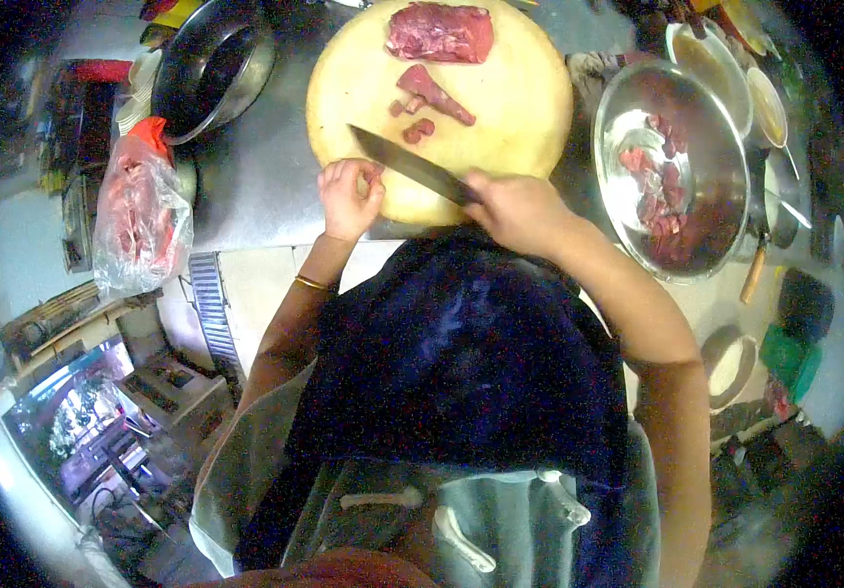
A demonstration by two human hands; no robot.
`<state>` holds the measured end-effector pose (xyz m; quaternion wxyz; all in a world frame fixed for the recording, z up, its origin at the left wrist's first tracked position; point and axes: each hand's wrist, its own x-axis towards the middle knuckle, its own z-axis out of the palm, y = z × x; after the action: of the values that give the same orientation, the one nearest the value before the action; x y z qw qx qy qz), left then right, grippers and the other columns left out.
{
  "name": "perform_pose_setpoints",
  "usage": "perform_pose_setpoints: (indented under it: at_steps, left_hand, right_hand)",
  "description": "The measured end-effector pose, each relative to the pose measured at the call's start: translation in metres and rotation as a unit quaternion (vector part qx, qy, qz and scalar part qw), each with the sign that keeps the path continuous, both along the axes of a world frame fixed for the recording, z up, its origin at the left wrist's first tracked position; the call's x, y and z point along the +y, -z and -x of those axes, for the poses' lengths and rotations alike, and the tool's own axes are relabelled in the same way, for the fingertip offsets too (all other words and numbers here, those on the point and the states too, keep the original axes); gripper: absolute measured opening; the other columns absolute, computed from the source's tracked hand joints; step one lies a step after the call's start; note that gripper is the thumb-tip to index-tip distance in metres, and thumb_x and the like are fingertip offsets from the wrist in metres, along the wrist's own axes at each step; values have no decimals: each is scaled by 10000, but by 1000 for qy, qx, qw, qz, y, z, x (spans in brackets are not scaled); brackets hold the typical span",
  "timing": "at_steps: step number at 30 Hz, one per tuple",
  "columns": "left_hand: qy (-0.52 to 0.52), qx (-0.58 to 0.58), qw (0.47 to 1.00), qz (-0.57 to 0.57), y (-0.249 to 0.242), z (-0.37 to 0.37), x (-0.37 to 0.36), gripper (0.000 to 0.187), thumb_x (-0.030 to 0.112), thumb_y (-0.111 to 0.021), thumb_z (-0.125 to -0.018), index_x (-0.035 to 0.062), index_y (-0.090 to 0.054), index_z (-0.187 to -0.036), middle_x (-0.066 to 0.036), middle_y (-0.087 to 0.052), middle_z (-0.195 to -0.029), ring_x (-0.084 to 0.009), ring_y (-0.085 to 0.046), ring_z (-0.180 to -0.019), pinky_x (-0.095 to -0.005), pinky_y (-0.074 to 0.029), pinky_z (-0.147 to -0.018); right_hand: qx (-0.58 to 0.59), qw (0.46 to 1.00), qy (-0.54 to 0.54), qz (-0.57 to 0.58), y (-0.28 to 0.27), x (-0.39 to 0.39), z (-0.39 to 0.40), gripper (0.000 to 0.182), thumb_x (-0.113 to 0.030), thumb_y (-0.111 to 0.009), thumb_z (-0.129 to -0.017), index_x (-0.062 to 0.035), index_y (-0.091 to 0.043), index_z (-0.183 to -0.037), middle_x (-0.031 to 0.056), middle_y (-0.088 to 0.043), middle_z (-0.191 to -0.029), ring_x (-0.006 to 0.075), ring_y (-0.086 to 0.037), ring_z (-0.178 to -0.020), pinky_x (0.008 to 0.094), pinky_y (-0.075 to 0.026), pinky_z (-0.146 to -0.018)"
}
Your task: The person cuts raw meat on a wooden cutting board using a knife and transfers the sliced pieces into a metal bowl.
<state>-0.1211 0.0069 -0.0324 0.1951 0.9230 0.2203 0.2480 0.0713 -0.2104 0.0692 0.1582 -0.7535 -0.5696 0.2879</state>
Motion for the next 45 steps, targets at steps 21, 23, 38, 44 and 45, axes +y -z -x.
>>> perform_pose_setpoints:
  at_steps: [21, 23, 38, 44, 45]
  left_hand:
    - [182, 265, 943, -90, -45, -166, 61, 231, 301, -649, -797, 138, -703, -950, -42, -689, -1004, -277, -612, -1029, -449, -417, -1003]
    - [99, 164, 970, 149, -40, -161, 79, 197, 241, -605, -851, 73, -681, -921, -93, -703, -927, -274, -658, -875, -418, -507, -847]
    - [21, 111, 992, -47, -18, -7, 2, 605, 474, -654, -864, 145, -539, -1358, -126, -457, -1450, -330, -389, -1361, -598, -241, -1114]
    - [29, 226, 973, -28, -15, -5, 0, 749, 605, -600, -844, 223, -450, -1471, -116, -229, -1611, -324, -141, -1501, -678, -23, -1140]
    - [36, 234, 971, -24, -16, -6, 0, 747, 623, -587, -847, 237, -450, -1472, -129, -208, -1617, -345, -118, -1506, -689, -20, -1131]
  right_hand:
    - [53, 989, 129, 56, -54, -82, -2, 341, -253, -617, -914, -50, -516, -1169, 221, -655, -854, 415, -648, -857, 506, -499, -738]
    - [66, 991, 92, 72, -57, -70, 0, 333, -258, -620, -911, -48, -516, -1147, 218, -656, -855, 416, -644, -856, 503, -499, -746]
    - [54, 978, 195, -42, -1, -11, -32, 385, -275, -589, -927, -38, -509, -1219, 229, -662, -894, 414, -655, -854, 487, -507, -741]
    - [12, 981, 181, -75, 17, -22, -26, 378, -228, -599, -923, -30, -492, -1227, 217, -632, -804, 433, -642, -768, 489, -504, -677]
    - [9, 979, 184, -82, 20, -23, -25, 379, -222, -600, -923, -30, -490, -1230, 217, -627, -793, 436, -639, -764, 489, -505, -679]
